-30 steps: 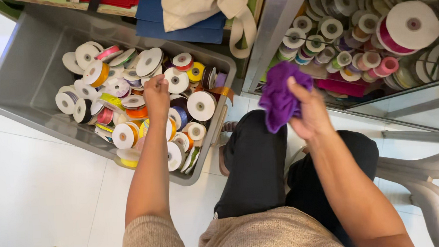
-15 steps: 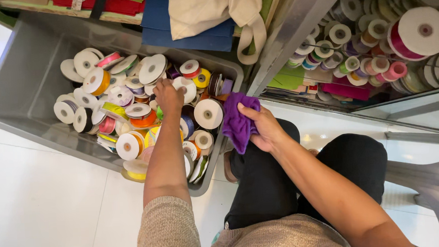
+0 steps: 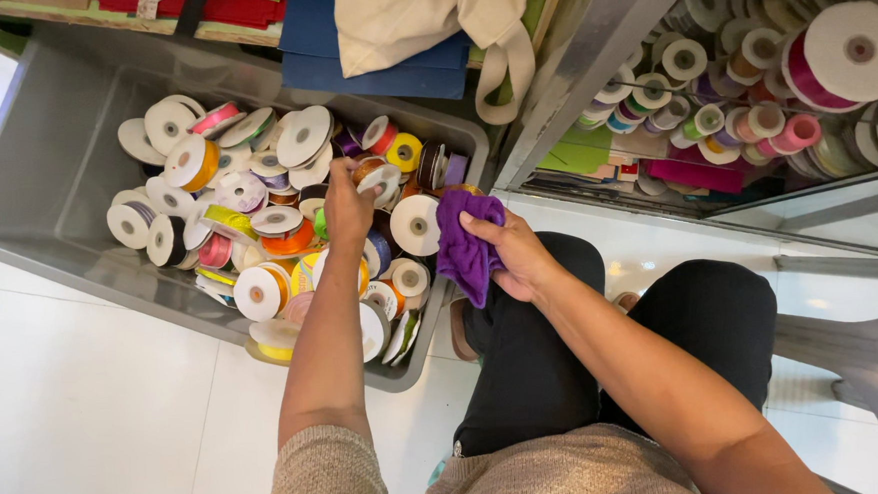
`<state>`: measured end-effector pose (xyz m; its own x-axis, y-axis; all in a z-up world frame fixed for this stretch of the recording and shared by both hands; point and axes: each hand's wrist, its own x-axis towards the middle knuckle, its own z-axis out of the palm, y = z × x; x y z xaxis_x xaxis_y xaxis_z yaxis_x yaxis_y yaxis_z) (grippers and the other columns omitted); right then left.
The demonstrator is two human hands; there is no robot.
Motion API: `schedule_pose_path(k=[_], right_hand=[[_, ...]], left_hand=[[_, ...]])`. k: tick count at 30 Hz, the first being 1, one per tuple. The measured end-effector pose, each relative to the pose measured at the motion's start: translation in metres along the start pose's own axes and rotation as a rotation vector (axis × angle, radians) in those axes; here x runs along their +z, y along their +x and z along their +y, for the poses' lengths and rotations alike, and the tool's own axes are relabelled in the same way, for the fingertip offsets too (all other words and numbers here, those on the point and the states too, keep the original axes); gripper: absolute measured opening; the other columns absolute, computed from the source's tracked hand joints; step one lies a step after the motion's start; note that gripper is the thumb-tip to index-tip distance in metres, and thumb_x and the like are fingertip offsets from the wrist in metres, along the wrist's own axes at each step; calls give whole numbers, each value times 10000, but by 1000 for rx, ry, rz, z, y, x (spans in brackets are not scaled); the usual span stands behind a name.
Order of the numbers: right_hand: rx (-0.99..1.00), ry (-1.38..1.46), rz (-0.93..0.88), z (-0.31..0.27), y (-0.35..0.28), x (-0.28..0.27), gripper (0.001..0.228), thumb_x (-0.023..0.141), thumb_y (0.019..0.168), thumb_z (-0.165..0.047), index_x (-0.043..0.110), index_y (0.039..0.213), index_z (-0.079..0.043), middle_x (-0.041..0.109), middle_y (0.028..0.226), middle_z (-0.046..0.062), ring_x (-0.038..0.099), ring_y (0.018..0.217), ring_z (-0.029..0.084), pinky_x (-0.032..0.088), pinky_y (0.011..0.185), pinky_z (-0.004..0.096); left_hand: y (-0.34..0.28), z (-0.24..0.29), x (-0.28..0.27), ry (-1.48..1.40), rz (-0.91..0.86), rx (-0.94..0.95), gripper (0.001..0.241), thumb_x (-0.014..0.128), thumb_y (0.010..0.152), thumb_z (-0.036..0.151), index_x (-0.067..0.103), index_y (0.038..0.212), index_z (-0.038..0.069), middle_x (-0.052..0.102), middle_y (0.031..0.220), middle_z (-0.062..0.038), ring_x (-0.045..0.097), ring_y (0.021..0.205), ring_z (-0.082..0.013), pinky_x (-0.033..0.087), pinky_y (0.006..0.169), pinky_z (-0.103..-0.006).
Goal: The person sits on the floor and cleans various ribbon spools using a purple cloth. They pick up spools from a gray bin, wipe them, and place them into a glass display cabinet.
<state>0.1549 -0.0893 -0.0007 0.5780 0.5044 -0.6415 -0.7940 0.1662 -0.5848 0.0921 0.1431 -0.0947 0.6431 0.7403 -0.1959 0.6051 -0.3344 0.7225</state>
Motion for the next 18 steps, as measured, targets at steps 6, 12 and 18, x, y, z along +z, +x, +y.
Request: schedule_pose_path(k=[6,12,18], right_hand=[[-78,-102,-44,4,0,-1,306,806,841,-71,668,1114,-57,691,889,112,724,801,249,606,736,396],[-249,-304,-76,-4,-18,3,407,814,842,-58,682,1226,-37,685,937,75,664,879,164,584,822,339],[-754,-830,-126,-26,-37,5,464,788,869,-133,676,1315,-192,602,1274,81,577,1262,267,421,1094,420]], left_hand=[[-23,16,-22,-406,131,-18,632,779,895,90,369,1372,155,652,1249,-187,634,1193,-339,505,1022,-454],[-88,84,-49,-1222,-45,-283,558,522,1029,111,310,1539,28,433,1453,-274,523,1315,-433,553,1052,-519],[-126,78,-23,-1297,22,-289,610,606,978,98,314,1511,38,362,1413,-192,550,1245,-426,595,948,-546]])
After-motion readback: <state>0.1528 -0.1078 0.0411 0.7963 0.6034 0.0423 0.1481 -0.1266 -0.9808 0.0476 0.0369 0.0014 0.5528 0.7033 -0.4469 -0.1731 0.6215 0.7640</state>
